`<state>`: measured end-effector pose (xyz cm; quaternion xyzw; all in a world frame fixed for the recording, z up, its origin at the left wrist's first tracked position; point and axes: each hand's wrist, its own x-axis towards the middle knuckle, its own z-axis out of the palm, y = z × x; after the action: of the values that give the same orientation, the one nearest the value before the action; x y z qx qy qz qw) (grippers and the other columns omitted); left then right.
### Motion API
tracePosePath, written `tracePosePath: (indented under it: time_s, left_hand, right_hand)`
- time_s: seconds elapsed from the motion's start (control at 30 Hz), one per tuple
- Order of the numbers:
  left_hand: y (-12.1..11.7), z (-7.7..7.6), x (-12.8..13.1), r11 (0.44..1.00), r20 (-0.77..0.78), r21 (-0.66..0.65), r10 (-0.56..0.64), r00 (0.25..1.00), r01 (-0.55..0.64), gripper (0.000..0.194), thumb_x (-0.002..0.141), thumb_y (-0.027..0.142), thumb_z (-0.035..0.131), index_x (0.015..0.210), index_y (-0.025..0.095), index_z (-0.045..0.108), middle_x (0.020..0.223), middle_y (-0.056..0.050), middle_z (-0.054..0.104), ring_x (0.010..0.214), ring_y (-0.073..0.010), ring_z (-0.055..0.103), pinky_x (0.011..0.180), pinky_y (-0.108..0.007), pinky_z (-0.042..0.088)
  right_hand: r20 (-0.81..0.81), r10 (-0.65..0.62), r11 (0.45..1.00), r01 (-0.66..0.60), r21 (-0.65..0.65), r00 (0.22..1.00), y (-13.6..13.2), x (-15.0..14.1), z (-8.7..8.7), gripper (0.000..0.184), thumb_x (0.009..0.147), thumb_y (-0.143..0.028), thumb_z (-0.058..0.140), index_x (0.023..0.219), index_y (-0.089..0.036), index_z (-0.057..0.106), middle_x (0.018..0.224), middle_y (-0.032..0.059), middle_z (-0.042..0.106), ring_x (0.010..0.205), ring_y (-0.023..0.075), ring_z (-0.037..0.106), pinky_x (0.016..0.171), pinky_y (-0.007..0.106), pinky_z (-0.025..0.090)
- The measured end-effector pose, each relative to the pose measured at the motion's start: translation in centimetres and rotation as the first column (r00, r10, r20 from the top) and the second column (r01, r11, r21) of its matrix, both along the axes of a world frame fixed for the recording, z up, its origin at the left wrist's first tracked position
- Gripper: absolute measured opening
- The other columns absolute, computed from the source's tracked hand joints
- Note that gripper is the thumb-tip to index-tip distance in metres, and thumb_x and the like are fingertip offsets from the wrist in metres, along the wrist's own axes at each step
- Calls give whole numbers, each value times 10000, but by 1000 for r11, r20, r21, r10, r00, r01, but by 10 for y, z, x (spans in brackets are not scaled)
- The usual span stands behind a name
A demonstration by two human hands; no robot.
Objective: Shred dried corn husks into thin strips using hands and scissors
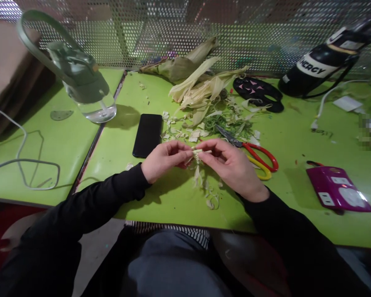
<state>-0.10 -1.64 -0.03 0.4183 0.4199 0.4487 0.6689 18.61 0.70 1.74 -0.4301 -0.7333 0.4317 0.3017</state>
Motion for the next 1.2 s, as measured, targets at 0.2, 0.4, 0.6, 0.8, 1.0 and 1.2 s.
tracePosePath:
  time_s: [0.2, 0.4, 0.6, 0.8, 1.0, 1.2]
  left_hand:
    - [0, -3, -4, 962, -155, 269, -7, 988, 50, 260, 794, 173, 700, 1033, 109, 619, 753, 0, 658, 650, -68, 583, 661, -193, 485]
    - [-3, 6, -7, 874, -469, 464, 107, 876, 142, 239, 837, 234, 662, 1064, 165, 695, 1002, -67, 733, 846, -132, 671, 838, -239, 513]
    - [-7, 7, -7, 772, -603, 597, 252, 757, 219, 266, 880, 213, 566, 1115, 184, 687, 1087, -80, 736, 919, -149, 686, 887, -247, 503]
    - [-9, 3, -9, 772, -608, 602, 276, 745, 205, 130, 863, 237, 597, 948, 178, 676, 921, -56, 731, 798, -125, 673, 795, -222, 513]
    - [-9, 5, -10, 748, -623, 620, 288, 727, 235, 119, 813, 162, 607, 904, 186, 681, 884, -41, 729, 784, -119, 668, 786, -219, 515]
    - [-6, 0, -12, 523, -536, 804, 428, 727, 285, 121, 850, 145, 565, 930, 157, 655, 836, -24, 724, 734, -93, 669, 717, -190, 535]
  right_hand:
    - [-234, -49, 932, -40, -360, 971, 2, 0, 0, 166, 816, -346, 684, 888, -197, 666, 743, -22, 582, 613, 85, 512, 575, 225, 434]
    - [-320, -130, 817, -82, -571, 939, 1, -1, 1, 142, 769, -315, 700, 836, -198, 655, 737, -22, 574, 594, 86, 498, 569, 229, 439]
    - [-396, -156, 816, -107, -568, 905, -3, -4, -5, 127, 781, -287, 690, 874, -206, 660, 724, -31, 560, 596, 84, 497, 575, 223, 450]
    - [-395, -162, 857, -69, -510, 905, -7, -8, -6, 142, 789, -309, 710, 866, -205, 651, 716, -37, 564, 593, 79, 499, 562, 216, 453]
    - [-417, -156, 866, -79, -494, 896, -11, -8, -2, 154, 774, -312, 734, 851, -199, 663, 680, -41, 565, 577, 73, 498, 540, 210, 438]
    - [-473, -148, 882, -101, -461, 868, -12, -8, -3, 143, 777, -309, 756, 837, -203, 682, 672, -40, 583, 575, 69, 513, 544, 204, 459]
